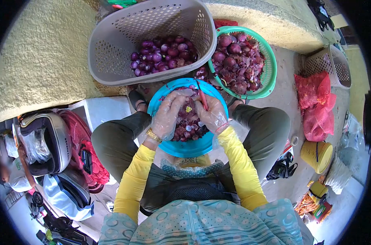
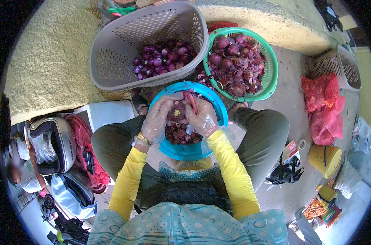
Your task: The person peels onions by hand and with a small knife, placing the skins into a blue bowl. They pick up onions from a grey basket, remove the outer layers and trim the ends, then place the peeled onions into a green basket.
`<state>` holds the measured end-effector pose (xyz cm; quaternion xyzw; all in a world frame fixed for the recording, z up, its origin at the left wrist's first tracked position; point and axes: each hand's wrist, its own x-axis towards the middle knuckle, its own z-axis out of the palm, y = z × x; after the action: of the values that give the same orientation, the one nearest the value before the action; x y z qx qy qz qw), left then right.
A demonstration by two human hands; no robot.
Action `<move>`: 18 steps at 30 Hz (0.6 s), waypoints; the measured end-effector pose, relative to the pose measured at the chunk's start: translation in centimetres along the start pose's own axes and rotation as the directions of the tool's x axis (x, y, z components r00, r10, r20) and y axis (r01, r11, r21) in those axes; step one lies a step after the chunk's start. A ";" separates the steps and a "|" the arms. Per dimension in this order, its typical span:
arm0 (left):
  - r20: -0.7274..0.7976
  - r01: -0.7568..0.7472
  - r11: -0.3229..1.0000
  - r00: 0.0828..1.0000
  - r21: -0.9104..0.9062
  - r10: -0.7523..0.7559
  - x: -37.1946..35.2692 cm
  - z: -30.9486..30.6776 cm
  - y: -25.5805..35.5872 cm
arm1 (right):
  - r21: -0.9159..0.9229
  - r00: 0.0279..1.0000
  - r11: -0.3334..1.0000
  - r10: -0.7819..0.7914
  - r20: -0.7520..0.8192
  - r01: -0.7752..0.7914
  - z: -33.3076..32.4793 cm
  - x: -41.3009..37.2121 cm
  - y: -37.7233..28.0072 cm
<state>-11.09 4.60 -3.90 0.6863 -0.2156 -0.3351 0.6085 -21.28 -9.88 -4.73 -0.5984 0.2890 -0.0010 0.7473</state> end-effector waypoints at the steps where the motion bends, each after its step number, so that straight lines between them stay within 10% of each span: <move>1: 0.001 0.000 1.000 1.000 0.000 0.000 0.1 0.0 0.0 | -0.007 1.000 1.000 0.022 -0.016 -0.022 -0.2 0.0 -0.1; 5: -0.035 0.037 0.998 0.999 -0.041 -0.038 0.1 -0.5 -1.2 | 0.012 0.995 0.998 0.058 -0.082 -0.057 -1.0 0.8 1.4; 7: -0.033 0.004 0.999 0.999 0.054 -0.002 0.1 -0.6 -0.7 | -0.379 0.980 0.914 -0.185 -0.073 0.144 -1.5 1.5 2.7; 9: -0.028 0.315 0.899 0.940 -0.303 -0.339 -0.3 -0.5 0.1 | -0.401 0.988 0.912 -0.132 -0.079 0.090 -2.0 1.4 3.1; 12: 0.069 0.354 0.679 0.910 -0.644 -0.409 -0.1 -0.7 0.3 | -0.439 0.993 0.897 -0.091 -0.069 0.052 -2.2 1.6 3.1; 18: -0.038 0.133 0.971 0.989 -0.201 -0.143 0.5 -0.6 -3.1 | -0.005 0.998 1.000 -0.015 -0.060 0.015 0.3 0.9 1.3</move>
<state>-10.66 5.17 -7.00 0.6442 -0.1172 -0.3784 0.6543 -20.80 -9.60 -6.23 -0.6021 0.3068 -0.0240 0.7367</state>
